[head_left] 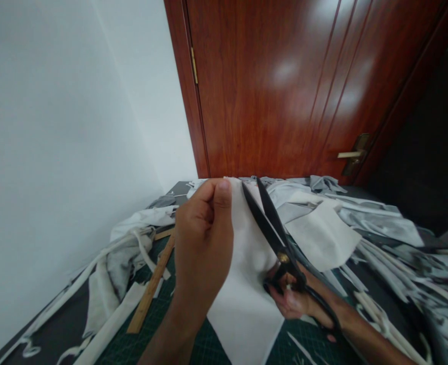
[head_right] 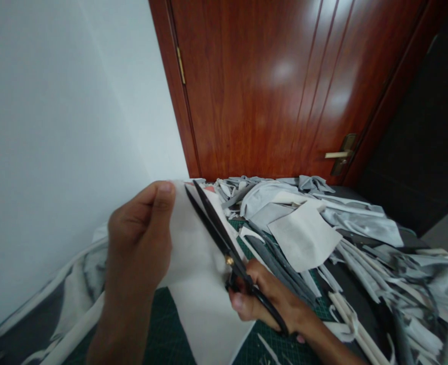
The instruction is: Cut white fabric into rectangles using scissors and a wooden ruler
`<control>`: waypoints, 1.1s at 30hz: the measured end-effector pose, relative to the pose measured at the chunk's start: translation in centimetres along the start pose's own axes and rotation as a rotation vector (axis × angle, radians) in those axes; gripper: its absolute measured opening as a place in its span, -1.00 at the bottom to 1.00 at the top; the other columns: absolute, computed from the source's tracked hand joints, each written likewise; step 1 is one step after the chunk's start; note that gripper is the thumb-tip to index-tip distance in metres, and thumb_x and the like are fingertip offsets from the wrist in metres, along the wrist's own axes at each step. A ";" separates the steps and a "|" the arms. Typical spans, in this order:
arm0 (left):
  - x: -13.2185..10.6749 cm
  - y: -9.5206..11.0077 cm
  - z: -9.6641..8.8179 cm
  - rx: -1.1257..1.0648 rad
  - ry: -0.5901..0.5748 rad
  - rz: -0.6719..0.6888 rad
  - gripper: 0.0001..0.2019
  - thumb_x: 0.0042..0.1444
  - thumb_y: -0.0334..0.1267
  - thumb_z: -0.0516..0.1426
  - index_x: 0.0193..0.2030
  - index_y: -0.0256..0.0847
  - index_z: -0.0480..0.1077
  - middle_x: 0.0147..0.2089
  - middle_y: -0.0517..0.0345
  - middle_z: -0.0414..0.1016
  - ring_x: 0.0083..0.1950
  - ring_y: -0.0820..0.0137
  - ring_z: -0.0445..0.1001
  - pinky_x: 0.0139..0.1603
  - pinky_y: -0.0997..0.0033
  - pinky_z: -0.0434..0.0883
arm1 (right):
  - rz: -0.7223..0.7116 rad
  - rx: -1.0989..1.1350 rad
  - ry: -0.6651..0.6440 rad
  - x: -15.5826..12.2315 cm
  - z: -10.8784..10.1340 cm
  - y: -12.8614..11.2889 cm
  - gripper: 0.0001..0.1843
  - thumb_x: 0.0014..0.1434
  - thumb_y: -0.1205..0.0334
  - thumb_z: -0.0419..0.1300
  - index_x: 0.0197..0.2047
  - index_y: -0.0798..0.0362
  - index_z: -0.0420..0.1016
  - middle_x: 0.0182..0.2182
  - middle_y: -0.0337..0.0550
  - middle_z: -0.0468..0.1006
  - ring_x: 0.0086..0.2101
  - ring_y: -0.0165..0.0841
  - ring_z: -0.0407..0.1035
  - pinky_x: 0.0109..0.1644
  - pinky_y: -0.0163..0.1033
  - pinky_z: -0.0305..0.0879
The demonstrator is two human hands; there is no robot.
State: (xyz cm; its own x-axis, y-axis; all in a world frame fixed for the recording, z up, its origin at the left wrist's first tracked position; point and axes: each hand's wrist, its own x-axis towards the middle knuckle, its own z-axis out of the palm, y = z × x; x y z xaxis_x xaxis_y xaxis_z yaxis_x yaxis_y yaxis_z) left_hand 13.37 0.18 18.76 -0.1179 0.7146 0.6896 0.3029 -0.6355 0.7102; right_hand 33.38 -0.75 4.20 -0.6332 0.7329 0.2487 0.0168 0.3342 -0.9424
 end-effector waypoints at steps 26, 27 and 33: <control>-0.7 0.5 0.7 -0.052 -0.008 0.018 -0.69 0.47 -0.02 0.15 -0.27 -0.10 0.53 -0.41 0.20 0.56 -0.39 0.36 0.50 -0.38 0.41 0.45 | 0.041 0.590 -0.199 0.7 2.3 -1.6 -0.31 0.21 -0.42 0.33 -0.46 0.06 0.31 -0.62 -0.36 0.28 -0.66 -0.60 0.08 -0.62 -0.41 -0.05; -0.7 0.5 0.7 -0.069 -0.008 0.005 -0.68 0.47 -0.02 0.15 -0.29 -0.11 0.52 -0.41 0.19 0.55 -0.39 0.36 0.50 -0.39 0.41 0.44 | 0.033 0.606 -0.203 0.7 2.3 -1.5 -0.32 0.22 -0.40 0.33 -0.45 0.07 0.32 -0.62 -0.36 0.29 -0.65 -0.60 0.09 -0.61 -0.41 -0.04; -0.8 0.9 0.5 -0.217 -0.067 -0.123 -0.65 0.40 0.09 0.20 -0.29 -0.10 0.50 -0.48 0.21 0.49 -0.47 0.37 0.47 -0.54 0.42 0.35 | -0.008 0.701 -0.255 0.4 2.5 0.5 -0.37 0.22 -0.31 0.39 -0.45 0.09 0.35 -0.62 -0.35 0.29 -0.64 -0.58 0.14 -0.63 -0.45 -0.02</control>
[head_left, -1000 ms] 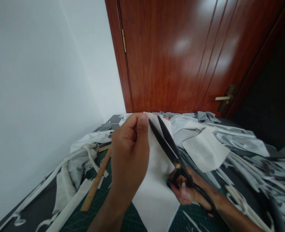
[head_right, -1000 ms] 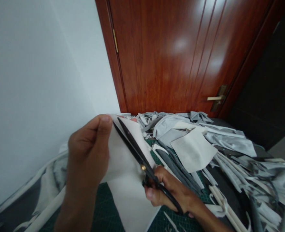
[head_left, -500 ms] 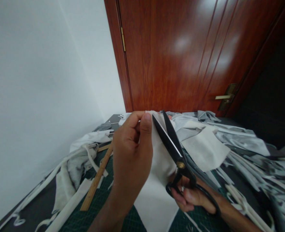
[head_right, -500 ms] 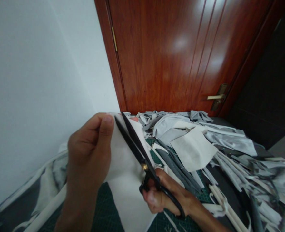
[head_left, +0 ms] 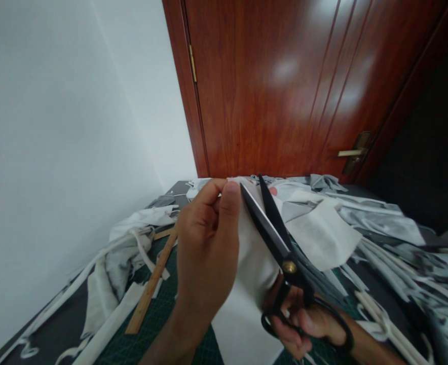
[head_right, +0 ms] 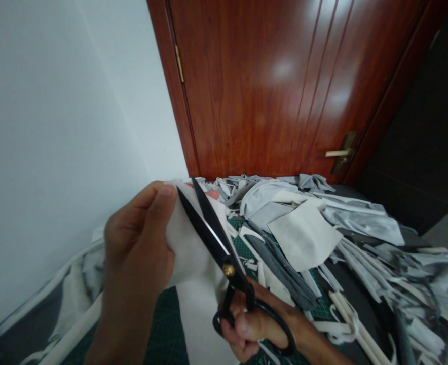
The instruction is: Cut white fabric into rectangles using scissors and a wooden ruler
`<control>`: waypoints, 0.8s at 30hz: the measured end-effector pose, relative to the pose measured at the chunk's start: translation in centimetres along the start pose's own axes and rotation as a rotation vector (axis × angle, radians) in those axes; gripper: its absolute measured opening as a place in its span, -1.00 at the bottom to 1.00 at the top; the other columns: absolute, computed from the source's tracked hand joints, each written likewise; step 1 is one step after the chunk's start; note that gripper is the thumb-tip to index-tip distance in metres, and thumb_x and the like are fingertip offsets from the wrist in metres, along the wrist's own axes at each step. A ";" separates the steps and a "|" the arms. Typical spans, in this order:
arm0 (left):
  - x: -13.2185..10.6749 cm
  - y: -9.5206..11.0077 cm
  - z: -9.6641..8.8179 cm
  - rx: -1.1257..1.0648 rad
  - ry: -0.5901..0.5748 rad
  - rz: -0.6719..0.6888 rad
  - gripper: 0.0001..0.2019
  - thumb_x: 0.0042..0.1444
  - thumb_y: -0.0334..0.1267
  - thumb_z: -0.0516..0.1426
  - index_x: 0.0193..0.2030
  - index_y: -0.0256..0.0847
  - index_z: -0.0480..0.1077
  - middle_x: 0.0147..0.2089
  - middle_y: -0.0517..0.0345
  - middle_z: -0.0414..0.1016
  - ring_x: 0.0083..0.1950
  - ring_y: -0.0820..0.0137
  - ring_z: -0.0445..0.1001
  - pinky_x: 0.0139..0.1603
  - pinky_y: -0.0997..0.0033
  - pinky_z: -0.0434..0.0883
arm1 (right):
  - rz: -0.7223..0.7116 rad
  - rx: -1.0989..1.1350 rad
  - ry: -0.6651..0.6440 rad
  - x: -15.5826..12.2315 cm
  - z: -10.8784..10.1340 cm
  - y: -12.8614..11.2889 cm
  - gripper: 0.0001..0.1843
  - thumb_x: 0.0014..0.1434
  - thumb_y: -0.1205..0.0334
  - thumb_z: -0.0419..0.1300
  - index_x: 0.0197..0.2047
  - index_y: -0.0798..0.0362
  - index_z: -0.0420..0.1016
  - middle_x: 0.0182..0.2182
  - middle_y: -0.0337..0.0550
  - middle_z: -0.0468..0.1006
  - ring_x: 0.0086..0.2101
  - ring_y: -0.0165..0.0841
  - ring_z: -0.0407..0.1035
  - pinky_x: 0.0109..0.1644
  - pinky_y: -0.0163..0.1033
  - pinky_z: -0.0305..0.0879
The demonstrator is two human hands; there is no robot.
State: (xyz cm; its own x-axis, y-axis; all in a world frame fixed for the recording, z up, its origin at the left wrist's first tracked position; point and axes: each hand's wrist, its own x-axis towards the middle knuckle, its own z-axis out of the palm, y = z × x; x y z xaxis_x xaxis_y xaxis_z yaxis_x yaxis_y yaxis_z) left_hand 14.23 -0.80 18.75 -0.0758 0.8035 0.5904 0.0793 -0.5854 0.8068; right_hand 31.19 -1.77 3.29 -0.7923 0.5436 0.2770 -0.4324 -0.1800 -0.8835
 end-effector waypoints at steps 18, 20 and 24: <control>-0.2 0.2 0.3 -0.045 -0.014 -0.003 -0.65 0.44 0.01 0.17 -0.34 -0.11 0.41 -0.48 0.22 0.44 -0.52 0.44 0.35 -0.57 0.45 0.25 | -0.003 -0.104 0.021 -0.7 -0.3 1.3 -0.32 0.18 -0.39 0.36 -0.48 0.08 0.34 -0.60 -0.31 0.33 -0.65 -0.57 0.13 -0.59 -0.40 0.08; -0.3 0.1 0.4 -0.043 -0.017 0.005 -0.64 0.45 -0.01 0.16 -0.37 -0.11 0.39 -0.48 0.22 0.43 -0.50 0.43 0.38 -0.53 0.44 0.30 | -0.004 -0.134 0.030 -1.1 -0.7 1.6 -0.31 0.19 -0.42 0.34 -0.45 0.08 0.35 -0.59 -0.30 0.34 -0.64 -0.56 0.14 -0.57 -0.40 0.09; -0.4 0.0 0.5 -0.044 -0.029 0.010 -0.65 0.45 -0.04 0.16 -0.38 -0.12 0.39 -0.48 0.21 0.42 -0.46 0.41 0.41 -0.49 0.43 0.35 | 0.012 -0.182 0.112 -1.4 -0.5 1.0 -0.27 0.18 -0.51 0.28 -0.41 0.07 0.36 -0.61 -0.34 0.28 -0.63 -0.55 0.10 -0.56 -0.38 0.05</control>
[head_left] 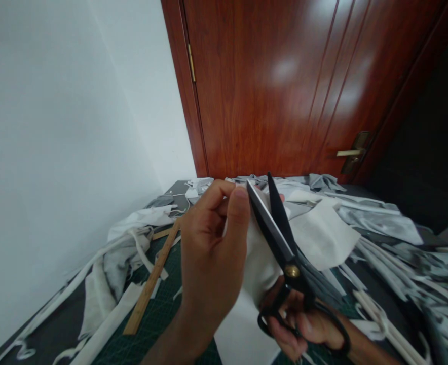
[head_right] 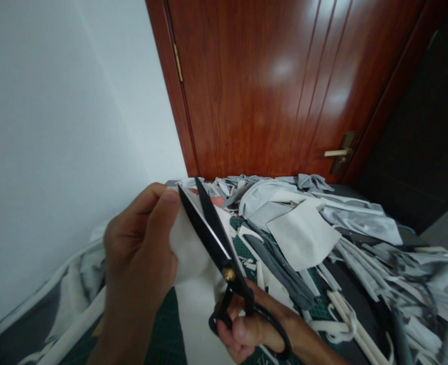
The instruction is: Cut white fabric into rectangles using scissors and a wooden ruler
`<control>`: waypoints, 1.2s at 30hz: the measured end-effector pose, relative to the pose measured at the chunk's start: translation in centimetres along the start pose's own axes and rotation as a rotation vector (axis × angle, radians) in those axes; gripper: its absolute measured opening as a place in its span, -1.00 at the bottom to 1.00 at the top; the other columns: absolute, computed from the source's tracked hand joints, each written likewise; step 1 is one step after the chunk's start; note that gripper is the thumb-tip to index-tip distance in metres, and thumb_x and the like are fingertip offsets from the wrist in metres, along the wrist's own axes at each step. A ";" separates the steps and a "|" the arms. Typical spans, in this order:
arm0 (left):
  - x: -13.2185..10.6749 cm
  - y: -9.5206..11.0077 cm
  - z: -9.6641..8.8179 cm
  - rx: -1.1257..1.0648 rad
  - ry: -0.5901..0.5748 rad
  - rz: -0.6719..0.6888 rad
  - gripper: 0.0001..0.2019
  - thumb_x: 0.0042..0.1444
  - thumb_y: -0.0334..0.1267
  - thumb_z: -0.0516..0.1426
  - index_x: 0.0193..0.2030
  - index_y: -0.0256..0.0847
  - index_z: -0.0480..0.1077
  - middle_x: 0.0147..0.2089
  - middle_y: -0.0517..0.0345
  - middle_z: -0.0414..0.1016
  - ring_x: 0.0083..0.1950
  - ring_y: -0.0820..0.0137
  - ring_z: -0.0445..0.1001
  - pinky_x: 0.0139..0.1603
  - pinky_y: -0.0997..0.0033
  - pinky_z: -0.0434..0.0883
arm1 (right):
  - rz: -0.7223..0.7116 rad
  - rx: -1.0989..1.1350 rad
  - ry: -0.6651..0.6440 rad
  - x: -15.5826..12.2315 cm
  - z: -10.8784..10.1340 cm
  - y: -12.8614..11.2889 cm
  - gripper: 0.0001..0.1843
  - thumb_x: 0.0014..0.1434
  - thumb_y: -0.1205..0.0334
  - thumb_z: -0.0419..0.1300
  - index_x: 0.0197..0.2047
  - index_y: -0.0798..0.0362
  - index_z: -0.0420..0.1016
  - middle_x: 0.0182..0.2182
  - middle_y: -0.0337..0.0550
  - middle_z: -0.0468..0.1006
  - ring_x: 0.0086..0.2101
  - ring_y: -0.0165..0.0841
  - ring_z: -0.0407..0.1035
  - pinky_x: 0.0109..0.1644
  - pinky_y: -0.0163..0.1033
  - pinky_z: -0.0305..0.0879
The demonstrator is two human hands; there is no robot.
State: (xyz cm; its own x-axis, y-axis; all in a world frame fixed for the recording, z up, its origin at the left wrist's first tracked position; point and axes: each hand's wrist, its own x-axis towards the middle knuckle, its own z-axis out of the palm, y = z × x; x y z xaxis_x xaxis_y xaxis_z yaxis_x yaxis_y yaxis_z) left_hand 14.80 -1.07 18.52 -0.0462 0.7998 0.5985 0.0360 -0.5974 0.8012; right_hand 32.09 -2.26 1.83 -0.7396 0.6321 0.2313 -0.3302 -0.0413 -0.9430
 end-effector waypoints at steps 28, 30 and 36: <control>0.1 0.0 -0.3 0.060 0.059 0.028 -0.68 0.45 -0.07 0.17 -0.34 -0.13 0.43 -0.50 0.26 0.34 -0.50 0.46 0.28 -0.49 0.44 0.28 | -0.039 0.029 -0.192 1.1 -0.4 0.5 -0.31 0.24 -0.44 0.27 -0.49 0.03 0.29 -0.66 -0.36 0.26 -0.66 -0.53 0.13 -0.60 -0.39 0.09; 0.1 0.0 -0.2 0.064 0.062 0.032 -0.68 0.46 -0.07 0.17 -0.34 -0.12 0.45 -0.51 0.26 0.34 -0.51 0.45 0.29 -0.49 0.44 0.30 | -0.007 0.005 -0.166 0.8 -0.6 0.4 -0.30 0.22 -0.46 0.28 -0.47 0.04 0.31 -0.64 -0.36 0.26 -0.63 -0.53 0.13 -0.55 -0.38 0.13; 0.0 -0.2 -0.1 0.055 0.073 0.059 -0.67 0.45 -0.05 0.18 -0.36 -0.12 0.44 -0.55 0.28 0.30 -0.54 0.46 0.25 -0.52 0.45 0.28 | 0.035 0.120 -0.170 0.7 -0.5 0.3 -0.28 0.10 -0.47 0.38 -0.45 0.04 0.30 -0.61 -0.37 0.24 -0.56 -0.51 0.16 -0.51 -0.38 0.15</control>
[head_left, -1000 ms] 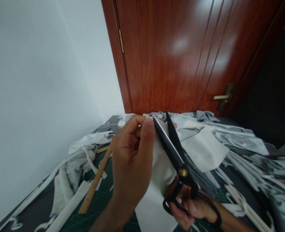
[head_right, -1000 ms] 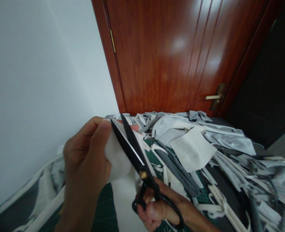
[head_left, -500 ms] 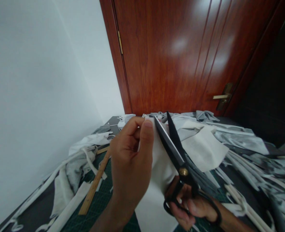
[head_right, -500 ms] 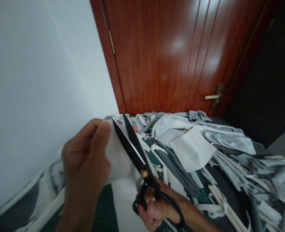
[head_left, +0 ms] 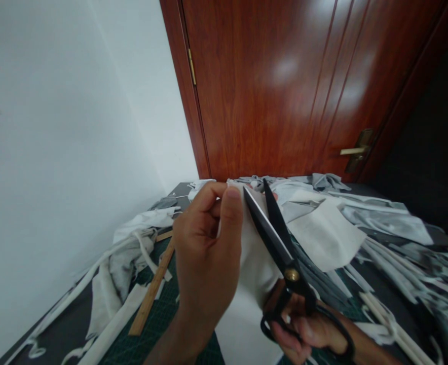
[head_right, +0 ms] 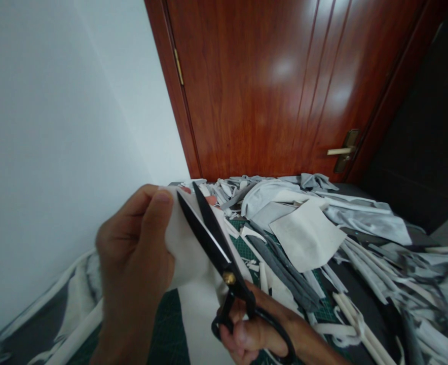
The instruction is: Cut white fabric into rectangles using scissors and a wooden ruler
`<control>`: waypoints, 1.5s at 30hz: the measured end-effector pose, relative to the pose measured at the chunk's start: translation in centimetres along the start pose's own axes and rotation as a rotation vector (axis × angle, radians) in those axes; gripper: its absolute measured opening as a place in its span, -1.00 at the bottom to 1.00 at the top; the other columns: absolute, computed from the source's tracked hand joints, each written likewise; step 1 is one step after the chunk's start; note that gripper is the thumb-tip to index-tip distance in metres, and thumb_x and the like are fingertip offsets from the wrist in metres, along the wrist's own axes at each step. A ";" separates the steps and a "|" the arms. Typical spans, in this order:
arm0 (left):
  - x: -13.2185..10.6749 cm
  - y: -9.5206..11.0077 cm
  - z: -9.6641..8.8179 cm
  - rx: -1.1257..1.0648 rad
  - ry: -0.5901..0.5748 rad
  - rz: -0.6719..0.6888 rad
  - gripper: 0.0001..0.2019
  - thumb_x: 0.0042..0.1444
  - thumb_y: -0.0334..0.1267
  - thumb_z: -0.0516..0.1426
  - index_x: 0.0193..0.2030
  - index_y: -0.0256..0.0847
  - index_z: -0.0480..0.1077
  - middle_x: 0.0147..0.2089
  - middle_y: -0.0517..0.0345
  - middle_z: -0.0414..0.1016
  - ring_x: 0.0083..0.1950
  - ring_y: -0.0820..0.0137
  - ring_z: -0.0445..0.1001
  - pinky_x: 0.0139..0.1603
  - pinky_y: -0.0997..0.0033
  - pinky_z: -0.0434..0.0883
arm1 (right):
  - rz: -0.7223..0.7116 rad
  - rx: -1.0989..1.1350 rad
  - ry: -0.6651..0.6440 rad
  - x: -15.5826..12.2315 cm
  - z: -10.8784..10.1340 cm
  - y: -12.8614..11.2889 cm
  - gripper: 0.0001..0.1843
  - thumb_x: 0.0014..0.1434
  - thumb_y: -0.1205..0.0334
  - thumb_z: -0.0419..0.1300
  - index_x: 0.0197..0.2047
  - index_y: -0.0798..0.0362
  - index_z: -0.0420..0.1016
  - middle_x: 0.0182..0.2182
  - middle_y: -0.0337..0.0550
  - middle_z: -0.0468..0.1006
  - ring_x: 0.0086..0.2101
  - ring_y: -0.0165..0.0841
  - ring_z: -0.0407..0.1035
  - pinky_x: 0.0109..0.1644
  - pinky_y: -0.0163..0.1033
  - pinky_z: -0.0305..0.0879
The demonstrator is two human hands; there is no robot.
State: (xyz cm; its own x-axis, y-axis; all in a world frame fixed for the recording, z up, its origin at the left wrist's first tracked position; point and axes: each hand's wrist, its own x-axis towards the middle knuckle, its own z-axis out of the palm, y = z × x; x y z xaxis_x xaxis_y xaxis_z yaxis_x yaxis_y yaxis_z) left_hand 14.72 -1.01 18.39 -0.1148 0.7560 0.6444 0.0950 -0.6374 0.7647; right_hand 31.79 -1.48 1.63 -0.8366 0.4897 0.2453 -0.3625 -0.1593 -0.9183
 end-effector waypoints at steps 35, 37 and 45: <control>-0.3 -0.1 0.7 0.197 0.074 0.357 -0.73 0.49 -0.31 0.10 -0.30 -0.07 0.44 -0.47 0.30 0.51 -0.49 0.45 0.47 -0.49 0.40 0.40 | -0.030 -0.212 -0.003 0.6 0.4 1.5 -0.18 0.17 -0.64 0.13 -0.47 0.05 0.33 -0.58 -0.29 0.32 -0.56 -0.50 0.23 -0.53 -0.36 0.07; -0.3 -0.1 0.7 0.195 0.074 0.361 -0.73 0.50 -0.30 0.10 -0.29 -0.08 0.46 -0.44 0.28 0.56 -0.47 0.44 0.51 -0.48 0.40 0.43 | 0.001 -0.136 0.021 0.2 0.4 1.6 -0.17 0.12 -0.65 0.19 -0.50 0.04 0.29 -0.60 -0.31 0.28 -0.58 -0.53 0.19 -0.53 -0.36 0.05; -0.6 0.3 0.7 0.178 0.050 0.340 -0.74 0.52 -0.27 0.09 -0.25 -0.09 0.48 -0.31 0.24 0.67 -0.41 0.45 0.60 -0.45 0.47 0.50 | 0.076 -0.197 0.099 -0.7 1.3 0.7 -0.23 0.21 -0.56 0.19 -0.48 0.03 0.26 -0.62 -0.38 0.19 -0.57 -0.56 0.09 -0.51 -0.38 0.04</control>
State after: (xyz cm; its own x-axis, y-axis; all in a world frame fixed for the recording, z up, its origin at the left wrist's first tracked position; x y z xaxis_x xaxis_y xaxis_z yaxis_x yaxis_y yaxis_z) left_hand 15.54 -1.49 18.22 -0.0951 0.4947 0.8638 0.3054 -0.8114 0.4983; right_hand 31.61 -3.07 1.25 -0.8107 0.5657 0.1505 -0.2050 -0.0335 -0.9782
